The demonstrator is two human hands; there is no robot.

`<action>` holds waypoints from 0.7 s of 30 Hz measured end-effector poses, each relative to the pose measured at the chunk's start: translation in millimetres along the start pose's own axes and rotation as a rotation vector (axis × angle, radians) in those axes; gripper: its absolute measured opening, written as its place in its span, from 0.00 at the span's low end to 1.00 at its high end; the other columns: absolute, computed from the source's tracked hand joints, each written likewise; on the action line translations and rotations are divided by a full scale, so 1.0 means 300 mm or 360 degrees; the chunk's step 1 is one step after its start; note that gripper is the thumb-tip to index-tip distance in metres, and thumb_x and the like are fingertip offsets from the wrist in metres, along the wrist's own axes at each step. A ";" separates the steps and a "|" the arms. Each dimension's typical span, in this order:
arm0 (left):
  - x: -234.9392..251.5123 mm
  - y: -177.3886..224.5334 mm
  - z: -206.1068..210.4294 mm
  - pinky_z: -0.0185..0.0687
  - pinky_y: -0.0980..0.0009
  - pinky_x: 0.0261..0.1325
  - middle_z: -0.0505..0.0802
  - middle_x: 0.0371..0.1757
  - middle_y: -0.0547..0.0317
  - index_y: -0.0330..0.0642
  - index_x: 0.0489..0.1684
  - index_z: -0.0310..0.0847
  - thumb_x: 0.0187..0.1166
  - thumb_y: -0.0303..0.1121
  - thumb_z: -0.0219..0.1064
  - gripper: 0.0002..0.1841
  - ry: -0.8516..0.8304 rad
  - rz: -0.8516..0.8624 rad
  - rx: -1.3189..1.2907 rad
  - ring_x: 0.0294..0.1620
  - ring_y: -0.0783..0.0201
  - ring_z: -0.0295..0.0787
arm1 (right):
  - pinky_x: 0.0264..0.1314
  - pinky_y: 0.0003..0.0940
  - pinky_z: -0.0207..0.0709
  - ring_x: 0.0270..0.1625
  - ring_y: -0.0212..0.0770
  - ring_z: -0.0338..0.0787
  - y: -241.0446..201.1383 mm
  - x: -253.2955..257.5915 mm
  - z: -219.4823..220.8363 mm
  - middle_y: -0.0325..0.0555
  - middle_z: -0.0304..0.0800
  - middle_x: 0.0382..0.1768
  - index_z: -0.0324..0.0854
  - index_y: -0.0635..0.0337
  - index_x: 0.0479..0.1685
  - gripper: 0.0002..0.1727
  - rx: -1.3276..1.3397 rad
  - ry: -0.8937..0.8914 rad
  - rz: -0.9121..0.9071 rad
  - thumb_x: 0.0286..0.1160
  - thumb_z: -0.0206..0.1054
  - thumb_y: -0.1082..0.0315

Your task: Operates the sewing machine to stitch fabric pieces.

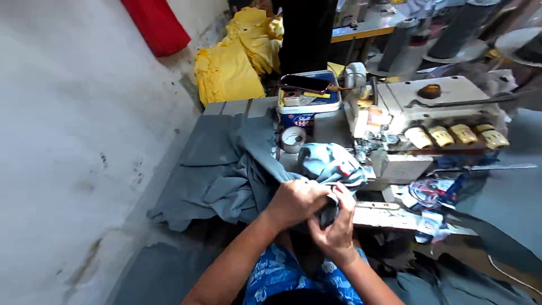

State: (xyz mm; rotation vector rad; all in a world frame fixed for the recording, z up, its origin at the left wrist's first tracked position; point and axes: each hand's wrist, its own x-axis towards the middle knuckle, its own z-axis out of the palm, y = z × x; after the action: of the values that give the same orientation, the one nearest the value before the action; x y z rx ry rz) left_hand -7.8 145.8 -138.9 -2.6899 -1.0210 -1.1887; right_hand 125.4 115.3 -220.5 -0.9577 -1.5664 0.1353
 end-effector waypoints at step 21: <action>-0.418 -0.002 -1.184 0.70 0.40 0.73 0.84 0.65 0.21 0.22 0.71 0.74 0.83 0.21 0.60 0.19 0.0703 -0.1753 0.1125 0.66 0.34 0.82 | 0.43 0.15 0.75 0.37 0.30 0.80 -0.516 0.314 -0.325 0.45 0.79 0.34 0.83 0.61 0.56 0.12 0.0904 -0.0416 -0.0597 0.85 0.58 0.68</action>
State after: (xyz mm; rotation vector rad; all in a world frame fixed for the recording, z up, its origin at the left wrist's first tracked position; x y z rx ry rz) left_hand -300.9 -21.0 28.5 -1.1878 -2.3162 -1.0557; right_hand 141.4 32.9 -32.6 -0.2009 -1.7810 0.4273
